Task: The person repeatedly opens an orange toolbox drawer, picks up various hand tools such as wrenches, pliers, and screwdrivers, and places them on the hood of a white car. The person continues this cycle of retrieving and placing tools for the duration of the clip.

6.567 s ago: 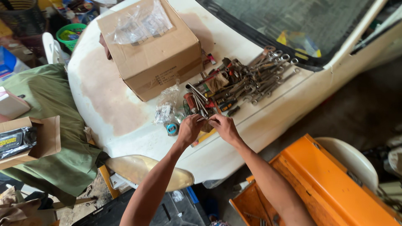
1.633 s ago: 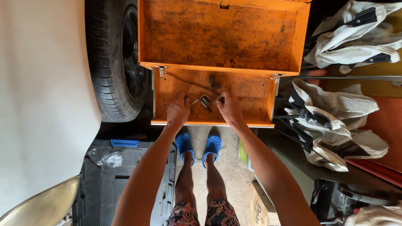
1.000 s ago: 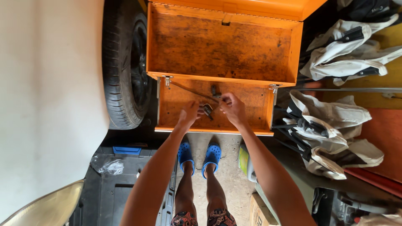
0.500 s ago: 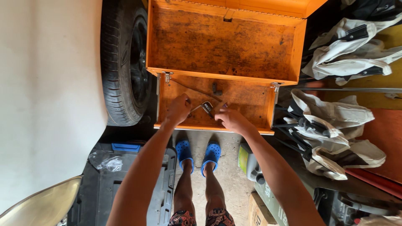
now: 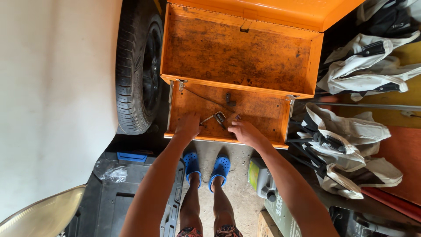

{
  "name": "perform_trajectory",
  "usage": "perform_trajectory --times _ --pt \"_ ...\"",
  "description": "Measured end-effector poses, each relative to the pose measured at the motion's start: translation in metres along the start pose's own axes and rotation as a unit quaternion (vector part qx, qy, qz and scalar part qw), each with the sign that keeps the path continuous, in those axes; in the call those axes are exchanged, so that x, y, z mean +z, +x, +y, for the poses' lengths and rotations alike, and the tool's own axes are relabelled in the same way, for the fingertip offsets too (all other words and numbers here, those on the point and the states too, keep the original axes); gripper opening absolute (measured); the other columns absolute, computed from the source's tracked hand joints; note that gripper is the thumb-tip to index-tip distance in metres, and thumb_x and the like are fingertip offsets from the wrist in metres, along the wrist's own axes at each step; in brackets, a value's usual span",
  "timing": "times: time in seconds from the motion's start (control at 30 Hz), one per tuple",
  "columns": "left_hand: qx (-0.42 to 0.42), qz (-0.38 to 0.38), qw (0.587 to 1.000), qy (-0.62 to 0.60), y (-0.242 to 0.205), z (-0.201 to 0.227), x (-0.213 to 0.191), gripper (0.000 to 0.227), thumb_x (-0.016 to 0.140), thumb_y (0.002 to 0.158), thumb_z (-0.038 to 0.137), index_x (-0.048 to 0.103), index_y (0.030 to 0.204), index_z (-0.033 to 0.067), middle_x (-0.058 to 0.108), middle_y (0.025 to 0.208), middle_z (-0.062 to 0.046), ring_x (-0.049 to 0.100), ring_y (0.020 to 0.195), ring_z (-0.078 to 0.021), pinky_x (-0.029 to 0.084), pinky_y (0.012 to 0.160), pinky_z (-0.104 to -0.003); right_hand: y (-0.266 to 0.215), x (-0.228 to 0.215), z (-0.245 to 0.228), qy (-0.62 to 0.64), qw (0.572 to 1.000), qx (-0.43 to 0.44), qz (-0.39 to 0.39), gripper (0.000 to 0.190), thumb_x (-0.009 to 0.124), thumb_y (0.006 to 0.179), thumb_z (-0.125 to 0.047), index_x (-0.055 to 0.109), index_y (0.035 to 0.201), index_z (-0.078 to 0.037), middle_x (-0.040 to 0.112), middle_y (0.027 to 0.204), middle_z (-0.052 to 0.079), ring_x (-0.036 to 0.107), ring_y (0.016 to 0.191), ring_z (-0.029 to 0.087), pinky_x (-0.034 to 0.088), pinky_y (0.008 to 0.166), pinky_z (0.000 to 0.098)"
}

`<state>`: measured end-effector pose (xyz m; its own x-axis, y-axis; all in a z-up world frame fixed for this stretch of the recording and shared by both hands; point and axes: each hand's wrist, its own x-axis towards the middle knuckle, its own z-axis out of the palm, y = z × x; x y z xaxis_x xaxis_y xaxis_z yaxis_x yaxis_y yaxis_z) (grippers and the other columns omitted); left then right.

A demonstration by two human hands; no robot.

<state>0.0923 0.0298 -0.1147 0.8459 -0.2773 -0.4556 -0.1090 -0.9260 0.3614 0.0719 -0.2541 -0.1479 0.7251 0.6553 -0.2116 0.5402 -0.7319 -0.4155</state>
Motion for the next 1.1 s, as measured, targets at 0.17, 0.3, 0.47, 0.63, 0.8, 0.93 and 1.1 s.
perform_trajectory --times 0.17,0.3,0.47,0.63,0.8,0.93,1.1 --pt "-0.020 -0.011 0.999 -0.026 0.001 -0.001 0.002 0.043 0.075 0.088 0.028 0.060 0.120 0.0037 0.065 0.119 -0.016 0.062 0.115 -0.0348 0.051 0.099 -0.047 0.005 -0.027 -0.018 0.060 0.981 0.137 -0.125 0.021 0.065 0.091 -0.012 0.069 0.111 -0.007 0.072 0.116 0.017 0.072 0.102 0.033 0.058 0.088 0.0434" --pt "-0.045 -0.054 0.996 -0.055 -0.009 0.004 -0.012 0.041 0.067 0.094 0.030 0.056 0.124 0.0031 0.063 0.121 -0.019 0.063 0.114 -0.0368 0.052 0.095 -0.050 0.025 -0.045 -0.048 0.188 0.938 0.271 -0.108 0.024 0.065 0.098 -0.027 0.067 0.112 -0.007 0.072 0.108 0.014 0.073 0.090 0.031 0.059 0.076 0.0416" --pt "-0.053 -0.079 0.994 -0.060 -0.017 0.015 -0.036 0.045 0.065 0.094 0.032 0.054 0.125 0.0019 0.065 0.118 -0.021 0.066 0.110 -0.0388 0.054 0.092 -0.051 0.042 -0.039 -0.079 0.101 0.965 0.205 0.132 0.055 0.081 0.083 -0.029 0.058 0.125 -0.003 0.060 0.105 0.022 0.068 0.086 0.039 0.059 0.069 0.0461" --pt "-0.041 -0.063 0.996 -0.052 -0.025 0.024 -0.043 0.034 0.060 0.096 0.031 0.062 0.117 0.0042 0.071 0.109 -0.021 0.069 0.099 -0.0410 0.055 0.086 -0.052 0.050 -0.018 -0.082 0.033 0.960 0.202 0.190 0.049 0.078 0.085 -0.016 0.060 0.129 -0.007 0.057 0.105 0.024 0.067 0.089 0.042 0.058 0.071 0.0509" --pt "-0.042 -0.042 0.993 -0.099 -0.016 0.027 -0.023 0.034 0.048 0.104 0.035 0.062 0.114 0.0060 0.072 0.097 -0.023 0.071 0.089 -0.0433 0.055 0.080 -0.055 0.048 -0.002 -0.070 0.070 0.943 0.244 0.214 0.038 0.071 0.092 -0.009 0.062 0.128 -0.011 0.057 0.106 0.024 0.067 0.087 0.041 0.059 0.073 0.0478" --pt "-0.082 -0.030 0.978 -0.188 0.004 0.020 0.015 0.039 0.039 0.107 0.042 0.058 0.119 0.0093 0.072 0.091 -0.025 0.071 0.084 -0.0437 0.053 0.079 -0.056 0.045 -0.004 -0.064 0.035 0.949 0.167 0.265 0.041 0.074 0.086 -0.008 0.062 0.125 -0.010 0.056 0.103 0.021 0.066 0.087 0.040 0.058 0.073 0.0489" --pt "-0.025 0.123 0.928 -0.350 0.022 0.007 0.076 0.040 0.045 0.109 0.039 0.069 0.106 0.0067 0.073 0.090 -0.020 0.070 0.082 -0.0389 0.055 0.073 -0.050 0.044 -0.004 -0.070 0.057 0.958 0.171 0.224 0.051 0.077 0.082 -0.012 0.060 0.130 -0.008 0.055 0.105 0.024 0.065 0.087 0.044 0.056 0.067 0.0522"
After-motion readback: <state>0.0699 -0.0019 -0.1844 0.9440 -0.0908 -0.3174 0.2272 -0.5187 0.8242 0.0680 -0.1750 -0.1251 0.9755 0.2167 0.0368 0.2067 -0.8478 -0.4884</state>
